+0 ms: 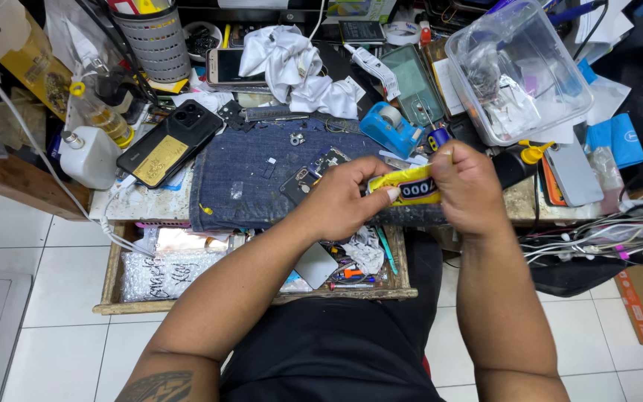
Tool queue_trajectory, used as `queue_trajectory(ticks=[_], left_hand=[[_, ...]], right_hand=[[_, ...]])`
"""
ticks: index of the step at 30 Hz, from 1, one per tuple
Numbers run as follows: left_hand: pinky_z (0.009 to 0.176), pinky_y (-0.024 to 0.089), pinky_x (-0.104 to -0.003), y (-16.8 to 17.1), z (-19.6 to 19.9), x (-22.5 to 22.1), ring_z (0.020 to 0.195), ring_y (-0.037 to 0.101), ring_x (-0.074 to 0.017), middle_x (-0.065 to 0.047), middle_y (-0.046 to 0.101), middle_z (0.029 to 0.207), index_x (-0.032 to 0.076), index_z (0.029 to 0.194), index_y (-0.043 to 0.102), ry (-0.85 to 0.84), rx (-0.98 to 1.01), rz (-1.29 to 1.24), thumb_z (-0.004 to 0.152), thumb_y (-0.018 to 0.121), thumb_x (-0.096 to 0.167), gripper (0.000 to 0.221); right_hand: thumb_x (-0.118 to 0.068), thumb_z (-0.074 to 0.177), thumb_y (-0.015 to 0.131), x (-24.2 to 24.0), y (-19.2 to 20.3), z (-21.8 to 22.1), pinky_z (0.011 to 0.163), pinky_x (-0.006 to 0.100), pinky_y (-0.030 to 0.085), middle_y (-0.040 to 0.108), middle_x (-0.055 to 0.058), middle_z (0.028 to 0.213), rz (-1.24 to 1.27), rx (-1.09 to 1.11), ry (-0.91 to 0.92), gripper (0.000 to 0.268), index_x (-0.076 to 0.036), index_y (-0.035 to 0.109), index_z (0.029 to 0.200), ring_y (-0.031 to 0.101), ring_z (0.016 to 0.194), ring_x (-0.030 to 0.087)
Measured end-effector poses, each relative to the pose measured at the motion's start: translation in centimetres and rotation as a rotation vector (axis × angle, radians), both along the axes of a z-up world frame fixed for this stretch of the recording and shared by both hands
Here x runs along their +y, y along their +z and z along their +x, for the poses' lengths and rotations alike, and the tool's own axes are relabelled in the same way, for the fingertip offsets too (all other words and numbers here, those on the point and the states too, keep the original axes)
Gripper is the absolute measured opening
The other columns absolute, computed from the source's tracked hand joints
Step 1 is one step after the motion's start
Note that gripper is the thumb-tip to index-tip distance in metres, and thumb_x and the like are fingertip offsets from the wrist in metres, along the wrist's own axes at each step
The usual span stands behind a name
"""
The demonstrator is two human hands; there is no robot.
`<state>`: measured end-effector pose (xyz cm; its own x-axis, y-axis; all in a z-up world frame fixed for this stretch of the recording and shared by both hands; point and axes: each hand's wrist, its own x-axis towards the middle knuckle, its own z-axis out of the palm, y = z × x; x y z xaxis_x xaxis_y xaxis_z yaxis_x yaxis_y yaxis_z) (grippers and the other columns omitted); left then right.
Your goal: The person searches through a container for small components, then applies glue to the inner frame of a mobile phone.
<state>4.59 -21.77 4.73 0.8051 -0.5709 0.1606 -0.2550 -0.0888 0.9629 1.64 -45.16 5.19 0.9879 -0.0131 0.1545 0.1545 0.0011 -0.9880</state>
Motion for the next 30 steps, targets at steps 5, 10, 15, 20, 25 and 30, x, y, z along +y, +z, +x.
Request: queue_trajectory(ticks=[5, 10, 15, 20, 25, 30], left_hand=[[0.065, 0.053, -0.028, -0.5, -0.1, 0.1, 0.069, 0.061, -0.0106, -0.001, 0.069, 0.087, 0.01, 0.119, 0.065, -0.037, 0.096, -0.147, 0.095, 0.063, 0.025, 0.029], [0.076, 0.054, -0.034, -1.4, -0.5, -0.2, 0.084, 0.067, -0.0202, -0.01, 0.071, 0.088, 0.008, 0.103, 0.069, 0.005, -0.355, -0.011, 0.102, 0.069, 0.029, 0.021], [0.072, 0.054, -0.033, -1.9, 0.1, -0.9, 0.077, 0.069, -0.0174, -0.009, 0.072, 0.083, 0.006, 0.106, 0.068, 0.015, -0.136, -0.022, 0.101, 0.062, 0.026, 0.021], [0.071, 0.055, -0.03, -3.5, 0.8, -1.2, 0.079, 0.064, -0.012, -0.004, 0.072, 0.085, 0.004, 0.107, 0.071, -0.067, -0.031, -0.135, 0.103, 0.064, 0.025, 0.022], [0.062, 0.058, -0.027, -4.1, 1.0, -0.6, 0.074, 0.067, -0.0111, -0.005, 0.072, 0.088, 0.003, 0.114, 0.069, -0.237, 0.378, -0.266, 0.106, 0.057, 0.029, 0.03], [0.065, 0.063, -0.028, -4.7, 1.1, 0.1, 0.076, 0.071, -0.0117, -0.008, 0.074, 0.094, -0.001, 0.123, 0.069, -0.243, 0.366, -0.26, 0.105, 0.058, 0.027, 0.035]], right_hand=[[-0.029, 0.101, 0.059, -0.5, 0.9, -1.8, 0.058, 0.027, 0.054, 0.07, 0.004, 0.081, 0.074, 0.057, 0.039, 0.024, -0.005, 0.066, 0.103, 0.063, 0.064, 0.011], [-0.019, 0.107, 0.064, 1.5, -0.3, -3.3, 0.059, 0.024, 0.046, 0.065, 0.001, 0.08, -0.361, -0.113, -0.15, 0.017, -0.003, 0.067, 0.105, 0.055, 0.066, 0.008], [-0.021, 0.112, 0.065, 3.5, -0.9, -3.2, 0.067, 0.023, 0.048, 0.066, 0.001, 0.086, -0.662, -0.458, -0.283, 0.022, -0.001, 0.063, 0.103, 0.06, 0.074, 0.007], [-0.026, 0.105, 0.067, 3.9, -2.4, -2.7, 0.057, 0.021, 0.049, 0.067, 0.002, 0.085, -0.029, -0.185, -0.072, 0.022, -0.004, 0.063, 0.102, 0.06, 0.066, 0.006], [-0.029, 0.107, 0.067, 3.7, -3.0, -3.1, 0.057, 0.02, 0.045, 0.067, 0.004, 0.087, -0.103, -0.224, -0.164, 0.028, -0.001, 0.066, 0.107, 0.057, 0.066, 0.007], [-0.031, 0.101, 0.07, 3.7, -3.5, -2.9, 0.053, 0.022, 0.05, 0.067, 0.003, 0.083, 0.09, -0.067, -0.007, 0.031, -0.002, 0.063, 0.108, 0.06, 0.061, 0.007]])
